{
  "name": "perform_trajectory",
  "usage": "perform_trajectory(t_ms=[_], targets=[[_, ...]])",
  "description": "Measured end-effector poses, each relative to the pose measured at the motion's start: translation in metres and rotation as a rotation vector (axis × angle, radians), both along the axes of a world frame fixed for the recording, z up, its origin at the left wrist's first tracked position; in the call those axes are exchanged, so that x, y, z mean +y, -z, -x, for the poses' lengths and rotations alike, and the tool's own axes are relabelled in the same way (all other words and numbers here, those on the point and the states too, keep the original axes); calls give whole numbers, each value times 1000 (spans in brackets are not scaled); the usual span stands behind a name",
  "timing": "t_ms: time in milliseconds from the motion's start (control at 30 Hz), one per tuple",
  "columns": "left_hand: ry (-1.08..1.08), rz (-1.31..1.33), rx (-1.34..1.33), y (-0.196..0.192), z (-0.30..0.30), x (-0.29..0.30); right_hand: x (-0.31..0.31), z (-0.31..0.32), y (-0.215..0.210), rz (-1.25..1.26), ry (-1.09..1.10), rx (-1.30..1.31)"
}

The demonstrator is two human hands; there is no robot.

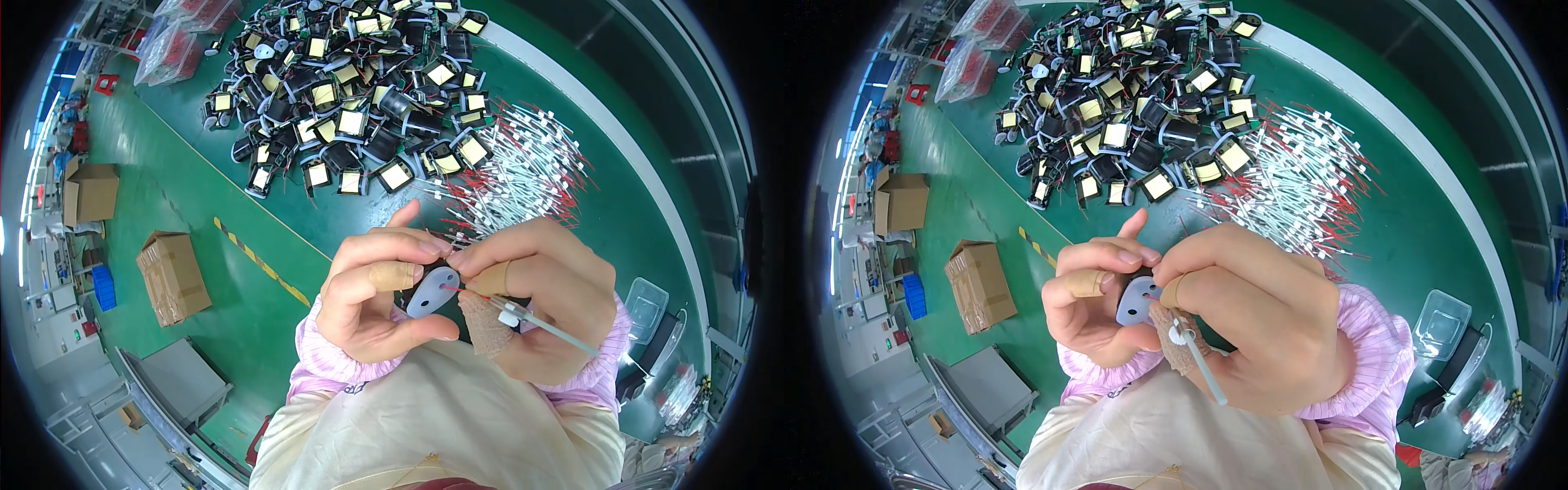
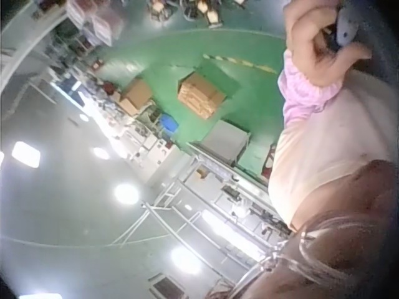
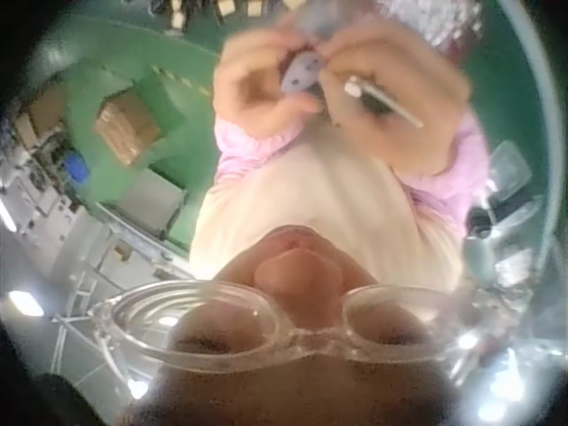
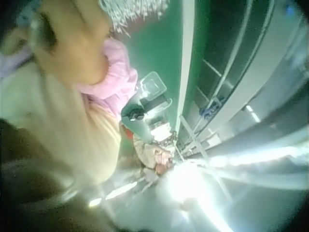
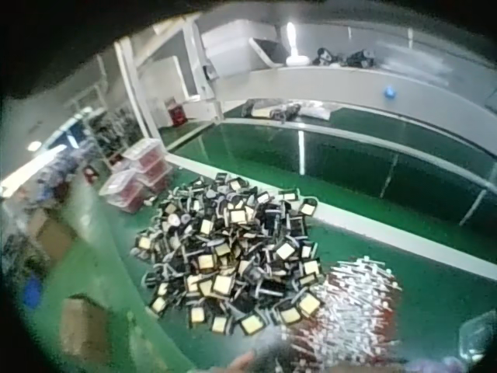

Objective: The person repeatedly picks up small grey electronic components and red wires from a table. Using a small metal tool, they insert the wires into the components and secure them. The completed units are placed back onto the table among a large pile of similar items.

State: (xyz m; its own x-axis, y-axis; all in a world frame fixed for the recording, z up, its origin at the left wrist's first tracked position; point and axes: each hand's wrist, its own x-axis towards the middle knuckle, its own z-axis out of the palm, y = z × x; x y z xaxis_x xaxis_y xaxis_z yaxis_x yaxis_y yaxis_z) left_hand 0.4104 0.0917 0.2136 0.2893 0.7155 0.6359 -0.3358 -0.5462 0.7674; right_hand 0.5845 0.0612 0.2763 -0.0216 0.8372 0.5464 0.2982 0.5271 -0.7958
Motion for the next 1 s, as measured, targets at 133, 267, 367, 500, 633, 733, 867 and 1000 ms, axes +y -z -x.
perform_trajectory(t_ms=[133, 267, 367, 500, 633, 733, 867, 1000], targets=[[9, 4, 12, -1, 1, 0, 0, 2, 1, 7, 6, 12], [13, 3, 17, 0, 2, -1, -2, 2, 0, 43, 12, 10], [6, -8, 35, -1, 2, 0, -2, 2, -1, 46, 13, 5], [0, -35, 52, -1, 1, 1, -1, 1, 0, 23, 17, -9], [-10, -48, 84, -2, 2, 1, -5, -4, -8, 124, -38, -66], [-4, -51, 107, -4, 3, 1, -5, -5, -8, 108, -32, -80], [-1, -52, 111, -5, 3, 2, -4, -6, -7, 107, -44, -68], [-8, -40, 77, -3, 2, 0, -4, -6, -6, 116, -54, -49]])
